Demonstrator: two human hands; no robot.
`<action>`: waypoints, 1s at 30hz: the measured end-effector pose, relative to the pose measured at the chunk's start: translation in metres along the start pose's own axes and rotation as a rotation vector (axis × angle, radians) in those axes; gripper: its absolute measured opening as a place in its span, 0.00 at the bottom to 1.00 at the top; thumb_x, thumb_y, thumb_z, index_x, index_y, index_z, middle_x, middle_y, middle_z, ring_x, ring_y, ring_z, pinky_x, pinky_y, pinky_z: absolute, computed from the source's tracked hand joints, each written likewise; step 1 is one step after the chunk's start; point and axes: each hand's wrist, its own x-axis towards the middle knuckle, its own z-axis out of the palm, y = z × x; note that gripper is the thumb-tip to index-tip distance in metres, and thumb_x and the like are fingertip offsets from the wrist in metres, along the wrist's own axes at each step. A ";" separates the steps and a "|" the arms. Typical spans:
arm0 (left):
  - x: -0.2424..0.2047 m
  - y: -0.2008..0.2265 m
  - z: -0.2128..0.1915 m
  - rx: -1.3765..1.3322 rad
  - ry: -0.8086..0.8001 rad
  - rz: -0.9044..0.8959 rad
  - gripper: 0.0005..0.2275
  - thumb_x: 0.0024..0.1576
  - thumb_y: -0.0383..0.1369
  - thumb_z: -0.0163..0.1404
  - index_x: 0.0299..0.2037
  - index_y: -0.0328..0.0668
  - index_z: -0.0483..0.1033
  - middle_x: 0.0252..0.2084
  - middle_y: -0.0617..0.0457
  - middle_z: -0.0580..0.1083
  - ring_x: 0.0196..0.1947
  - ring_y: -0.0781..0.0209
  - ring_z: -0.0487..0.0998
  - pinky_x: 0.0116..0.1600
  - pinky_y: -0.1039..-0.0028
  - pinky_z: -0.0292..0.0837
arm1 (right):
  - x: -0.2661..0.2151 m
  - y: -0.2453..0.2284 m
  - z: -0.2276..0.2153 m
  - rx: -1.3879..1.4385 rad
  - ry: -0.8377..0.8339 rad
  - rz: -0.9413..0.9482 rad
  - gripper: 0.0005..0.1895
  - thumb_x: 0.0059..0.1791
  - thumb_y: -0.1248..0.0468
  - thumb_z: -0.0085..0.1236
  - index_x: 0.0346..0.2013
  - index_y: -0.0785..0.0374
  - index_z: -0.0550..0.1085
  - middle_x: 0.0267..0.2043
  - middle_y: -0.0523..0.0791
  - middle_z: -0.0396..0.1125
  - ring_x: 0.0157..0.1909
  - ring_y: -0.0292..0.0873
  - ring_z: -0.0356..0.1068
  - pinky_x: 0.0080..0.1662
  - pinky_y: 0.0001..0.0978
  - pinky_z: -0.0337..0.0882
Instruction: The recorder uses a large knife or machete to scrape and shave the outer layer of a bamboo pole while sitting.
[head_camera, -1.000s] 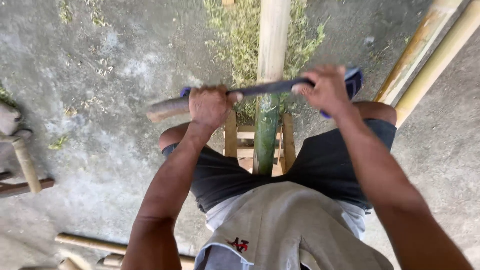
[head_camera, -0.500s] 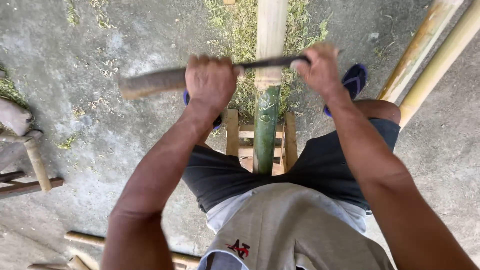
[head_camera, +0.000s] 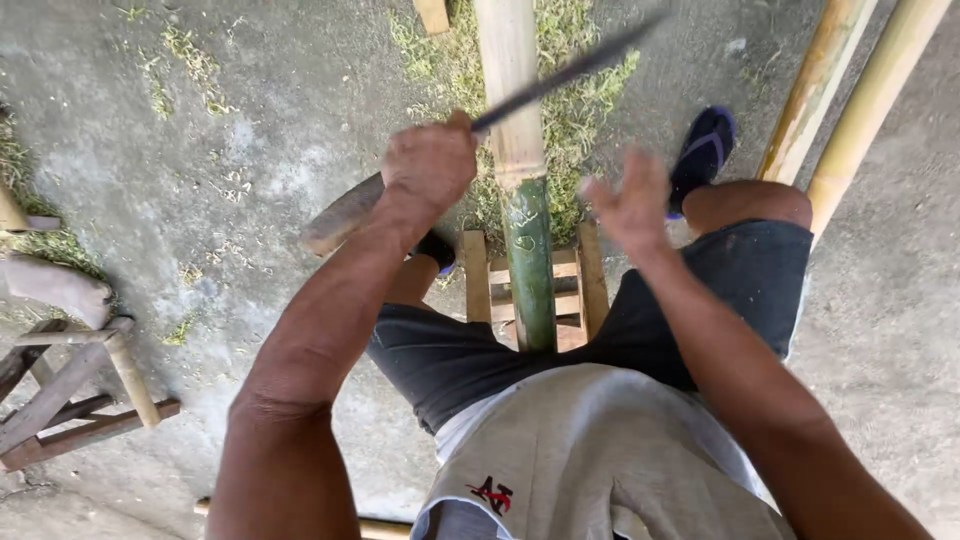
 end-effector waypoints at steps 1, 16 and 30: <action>0.001 0.001 0.004 0.005 -0.009 0.006 0.17 0.72 0.42 0.32 0.53 0.37 0.70 0.29 0.47 0.74 0.26 0.57 0.78 0.28 0.62 0.75 | -0.027 -0.027 -0.003 0.002 -0.004 0.011 0.50 0.59 0.32 0.52 0.72 0.78 0.57 0.70 0.69 0.52 0.69 0.72 0.49 0.68 0.63 0.44; -0.020 0.010 0.004 0.016 -0.127 -0.006 0.12 0.69 0.30 0.35 0.58 0.34 0.65 0.30 0.38 0.73 0.24 0.53 0.79 0.26 0.64 0.77 | -0.098 -0.122 -0.012 0.496 -0.762 0.242 0.43 0.42 0.35 0.61 0.59 0.64 0.69 0.57 0.59 0.64 0.59 0.58 0.69 0.57 0.45 0.70; 0.028 -0.028 0.053 -0.130 0.309 0.007 0.18 0.70 0.45 0.39 0.49 0.36 0.75 0.30 0.46 0.73 0.27 0.54 0.78 0.41 0.59 0.77 | -0.105 -0.114 -0.005 0.455 -0.748 0.163 0.42 0.44 0.33 0.56 0.59 0.62 0.72 0.60 0.60 0.63 0.57 0.61 0.69 0.57 0.48 0.70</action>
